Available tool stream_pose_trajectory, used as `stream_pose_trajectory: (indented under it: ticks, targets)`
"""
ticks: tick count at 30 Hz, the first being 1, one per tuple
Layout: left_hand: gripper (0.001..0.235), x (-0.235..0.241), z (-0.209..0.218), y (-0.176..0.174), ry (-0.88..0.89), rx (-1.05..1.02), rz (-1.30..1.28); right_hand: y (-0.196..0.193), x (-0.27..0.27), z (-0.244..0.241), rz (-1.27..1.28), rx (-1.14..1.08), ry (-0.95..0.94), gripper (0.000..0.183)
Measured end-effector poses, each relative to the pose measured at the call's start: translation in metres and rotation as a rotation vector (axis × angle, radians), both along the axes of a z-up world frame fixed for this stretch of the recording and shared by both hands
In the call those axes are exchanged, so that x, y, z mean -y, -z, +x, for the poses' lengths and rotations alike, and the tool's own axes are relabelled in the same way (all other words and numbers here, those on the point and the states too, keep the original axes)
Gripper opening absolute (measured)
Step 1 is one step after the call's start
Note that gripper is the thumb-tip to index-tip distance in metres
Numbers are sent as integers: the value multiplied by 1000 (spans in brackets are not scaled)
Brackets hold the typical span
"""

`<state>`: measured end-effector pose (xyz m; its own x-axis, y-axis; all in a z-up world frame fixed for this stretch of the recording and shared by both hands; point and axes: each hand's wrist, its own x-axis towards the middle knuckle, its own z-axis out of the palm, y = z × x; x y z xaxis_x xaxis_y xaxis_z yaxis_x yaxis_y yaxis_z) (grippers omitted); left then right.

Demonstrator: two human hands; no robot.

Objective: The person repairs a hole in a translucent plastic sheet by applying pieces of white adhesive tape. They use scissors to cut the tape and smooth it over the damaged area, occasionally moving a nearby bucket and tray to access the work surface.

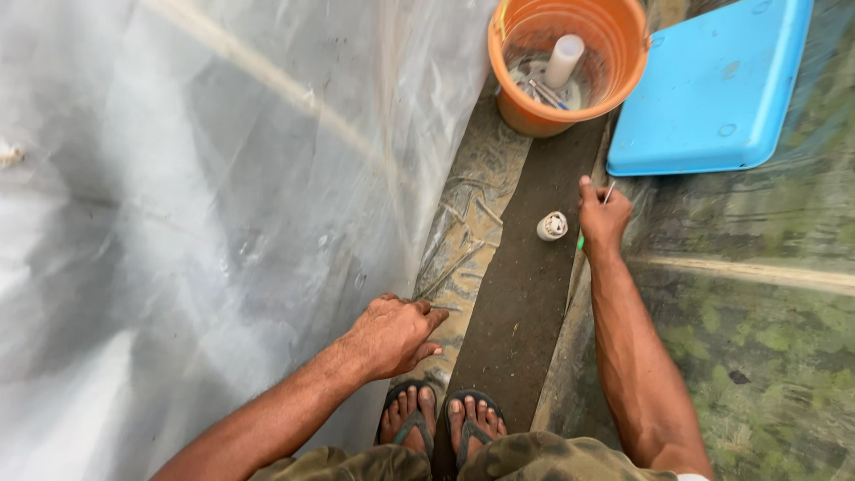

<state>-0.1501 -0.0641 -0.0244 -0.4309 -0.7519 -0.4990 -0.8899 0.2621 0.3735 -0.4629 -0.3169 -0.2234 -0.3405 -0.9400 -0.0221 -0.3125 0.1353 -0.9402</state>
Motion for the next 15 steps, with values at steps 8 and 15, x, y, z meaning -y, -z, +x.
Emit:
stream_pose_trajectory:
  ticks: [8,15]
  targets:
    - [64,29,-19,-7,22,-48,19,-65,120,37,340,632,32,59]
    - [63,38,-11,3,9,-183,79,-42,178,45,103,479,210,39]
